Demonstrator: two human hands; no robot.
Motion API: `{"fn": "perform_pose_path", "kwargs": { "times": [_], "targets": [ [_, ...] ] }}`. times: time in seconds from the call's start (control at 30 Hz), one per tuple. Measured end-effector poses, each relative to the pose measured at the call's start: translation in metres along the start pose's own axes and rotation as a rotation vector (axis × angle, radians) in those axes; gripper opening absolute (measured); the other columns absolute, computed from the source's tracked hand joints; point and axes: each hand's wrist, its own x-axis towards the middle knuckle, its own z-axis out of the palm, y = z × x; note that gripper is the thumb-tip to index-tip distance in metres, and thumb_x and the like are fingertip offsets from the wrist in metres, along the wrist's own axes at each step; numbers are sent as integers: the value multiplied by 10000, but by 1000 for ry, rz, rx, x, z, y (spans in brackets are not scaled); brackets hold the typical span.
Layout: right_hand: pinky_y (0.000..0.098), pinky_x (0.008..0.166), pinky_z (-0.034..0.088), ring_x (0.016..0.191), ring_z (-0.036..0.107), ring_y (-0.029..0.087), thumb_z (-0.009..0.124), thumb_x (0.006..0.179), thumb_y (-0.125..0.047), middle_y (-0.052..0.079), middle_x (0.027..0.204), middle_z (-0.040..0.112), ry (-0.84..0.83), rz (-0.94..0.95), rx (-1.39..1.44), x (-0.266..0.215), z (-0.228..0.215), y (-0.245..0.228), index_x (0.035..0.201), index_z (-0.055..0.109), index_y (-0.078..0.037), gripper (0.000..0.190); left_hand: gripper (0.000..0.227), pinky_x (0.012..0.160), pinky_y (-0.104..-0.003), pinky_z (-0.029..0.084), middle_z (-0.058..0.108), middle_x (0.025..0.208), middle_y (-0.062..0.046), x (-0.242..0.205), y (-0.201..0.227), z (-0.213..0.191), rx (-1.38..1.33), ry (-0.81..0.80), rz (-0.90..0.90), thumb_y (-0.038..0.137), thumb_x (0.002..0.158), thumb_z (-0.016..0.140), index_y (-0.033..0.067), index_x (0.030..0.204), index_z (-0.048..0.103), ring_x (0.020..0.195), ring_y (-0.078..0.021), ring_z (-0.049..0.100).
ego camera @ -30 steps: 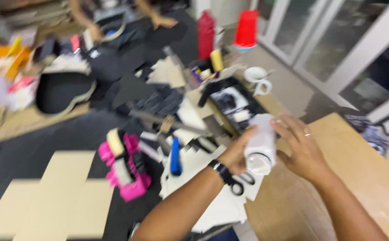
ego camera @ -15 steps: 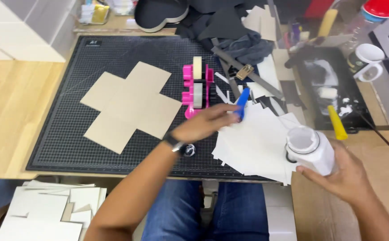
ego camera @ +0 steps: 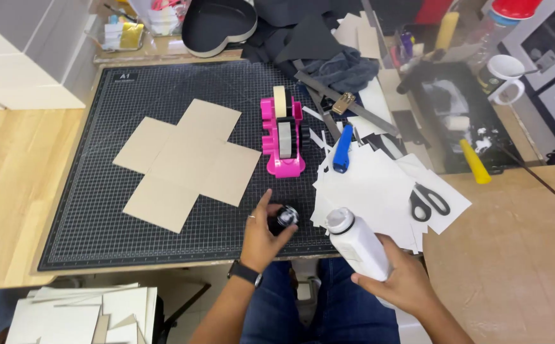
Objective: Assembling a cardboard box by gluing parts and folding the structure.
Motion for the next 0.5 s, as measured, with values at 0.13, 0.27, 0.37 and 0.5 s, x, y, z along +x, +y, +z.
{"fn": "perform_pose_path", "kwargs": {
  "times": [0.13,0.27,0.37,0.5],
  "targets": [
    [354,912,554,1143,705,197,871,574,-570,-94,1253,744,23,-7,-47,-3,1,-3,1402,524,-363,922,1036,999,-347,532,699,1226,-110,8,81,-43,-276,-178,99,219,837,847,96,1609,166,1047,-225,683],
    [356,929,544,1178,687,190,865,592,-589,-110,1326,705,52,-60,-105,-5,6,1,1410,522,-356,917,1113,919,-367,558,698,1237,-117,16,110,-72,-130,-293,167,238,818,868,129,1624,108,1008,-265,693],
    [383,876,563,1126,713,218,855,596,-601,-66,1295,725,152,-177,-153,-7,10,4,1383,547,-337,885,1149,968,-338,542,692,1220,-93,18,120,-85,-179,-358,174,203,793,880,124,1627,94,1051,-254,694],
    [371,867,569,1188,674,144,833,641,-531,-112,1324,697,226,-372,-198,-14,5,-12,1396,560,-330,828,1082,1018,-332,546,678,1203,-83,23,121,-93,-388,-405,117,248,787,876,133,1608,181,1064,-214,687]
  ]
}}
